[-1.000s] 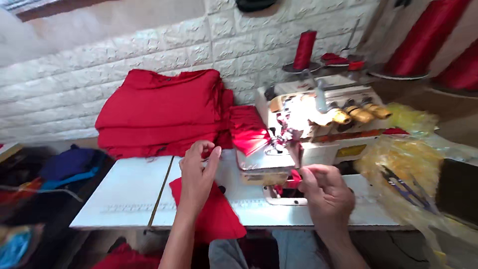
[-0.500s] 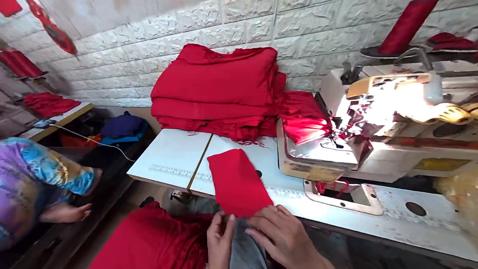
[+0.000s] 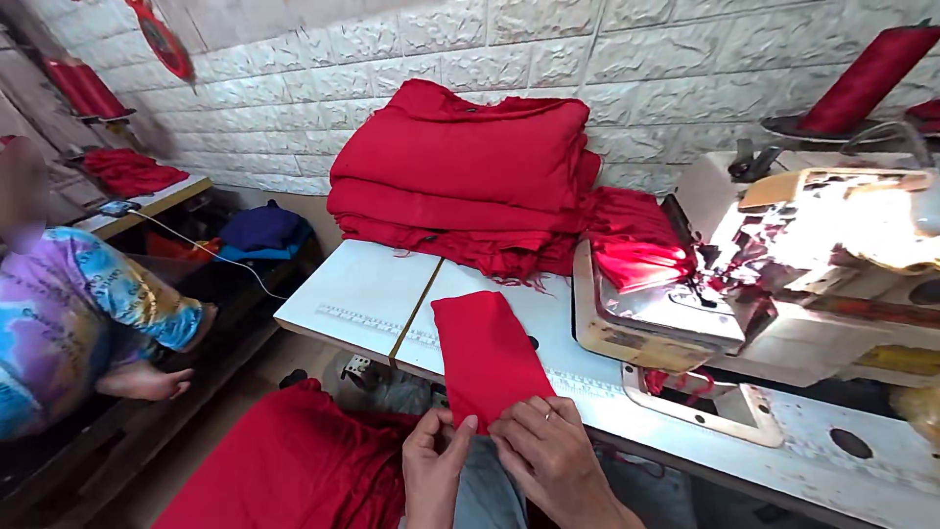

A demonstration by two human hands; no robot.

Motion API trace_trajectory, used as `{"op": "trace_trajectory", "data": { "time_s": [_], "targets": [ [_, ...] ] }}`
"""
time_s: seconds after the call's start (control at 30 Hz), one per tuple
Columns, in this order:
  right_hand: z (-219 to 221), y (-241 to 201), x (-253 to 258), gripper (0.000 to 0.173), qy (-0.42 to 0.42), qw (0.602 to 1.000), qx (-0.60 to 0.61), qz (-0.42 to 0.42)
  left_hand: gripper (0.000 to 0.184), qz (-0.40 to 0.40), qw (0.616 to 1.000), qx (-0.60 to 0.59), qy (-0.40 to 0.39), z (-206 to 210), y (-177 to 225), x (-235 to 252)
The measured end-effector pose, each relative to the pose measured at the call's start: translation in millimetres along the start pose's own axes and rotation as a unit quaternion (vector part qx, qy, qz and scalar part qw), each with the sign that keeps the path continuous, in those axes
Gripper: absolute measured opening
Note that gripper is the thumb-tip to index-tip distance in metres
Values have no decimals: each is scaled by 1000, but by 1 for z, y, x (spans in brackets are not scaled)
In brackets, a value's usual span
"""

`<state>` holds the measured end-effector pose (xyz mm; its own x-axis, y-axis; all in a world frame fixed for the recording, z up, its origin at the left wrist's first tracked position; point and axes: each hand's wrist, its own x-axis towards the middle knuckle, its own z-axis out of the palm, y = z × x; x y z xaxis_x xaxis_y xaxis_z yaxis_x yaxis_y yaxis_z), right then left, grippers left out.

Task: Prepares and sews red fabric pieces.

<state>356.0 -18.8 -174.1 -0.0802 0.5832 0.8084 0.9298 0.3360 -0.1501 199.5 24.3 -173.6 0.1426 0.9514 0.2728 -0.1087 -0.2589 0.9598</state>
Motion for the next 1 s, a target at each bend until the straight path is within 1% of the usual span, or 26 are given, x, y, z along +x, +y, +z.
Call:
{"op": "trace_trajectory", "data": {
  "time_s": [0.1,0.17,0.27,0.3,0.37,0.43,0.5,0.57,0.63,0.67,0.73,0.77,0.8,0.83,0.87,0.9,0.93,1.0],
  "targets": [
    [-5,-3,7,15,-11,1000,12,22,13,-19,997,-71,1,2,-1,3],
    [-10,-4,11,13,-13,996,61,59,16,-18,995,-101,-1,3,-2,3],
    [-17,-3,21,12,-23,976,164,139,15,-33,990,-136,5,6,-3,1],
    [-20,-1,27,12,-29,972,177,152,14,-41,990,-138,6,6,-4,0],
    [-23,4,44,14,-40,976,167,135,11,-56,990,-128,0,7,-6,-1],
    [-26,13,68,14,-58,986,122,94,9,-65,991,-115,-9,7,-9,-2],
    [-30,26,100,15,-91,989,81,89,10,-76,991,-111,-14,9,-11,-2],
    [-34,46,138,18,-122,982,56,131,10,-83,990,-111,-17,10,-12,-2],
    [-40,69,180,22,-157,963,75,208,12,-84,991,-105,-23,11,-14,-1],
    [-42,80,199,22,-146,957,92,232,12,-83,991,-100,-24,12,-15,0],
    [-45,93,234,21,-85,956,126,252,10,-81,993,-83,-15,13,-17,1],
    [-47,98,246,21,-50,960,131,241,8,-76,995,-63,-1,13,-16,0],
    [-47,103,257,21,-17,968,127,217,17,-62,998,-25,15,13,-16,0],
    [-48,106,265,20,10,976,118,183,30,-34,999,22,32,11,-15,0],
    [-49,109,272,20,32,983,108,147,43,3,997,65,48,10,-14,3],
    [-51,111,277,20,47,988,97,108,51,45,993,93,61,7,-10,9],
    [-54,111,281,21,59,992,85,73,55,87,988,110,64,4,-3,19],
    [-64,108,285,21,72,996,58,18,51,160,979,112,58,2,18,43]
  ]
}}
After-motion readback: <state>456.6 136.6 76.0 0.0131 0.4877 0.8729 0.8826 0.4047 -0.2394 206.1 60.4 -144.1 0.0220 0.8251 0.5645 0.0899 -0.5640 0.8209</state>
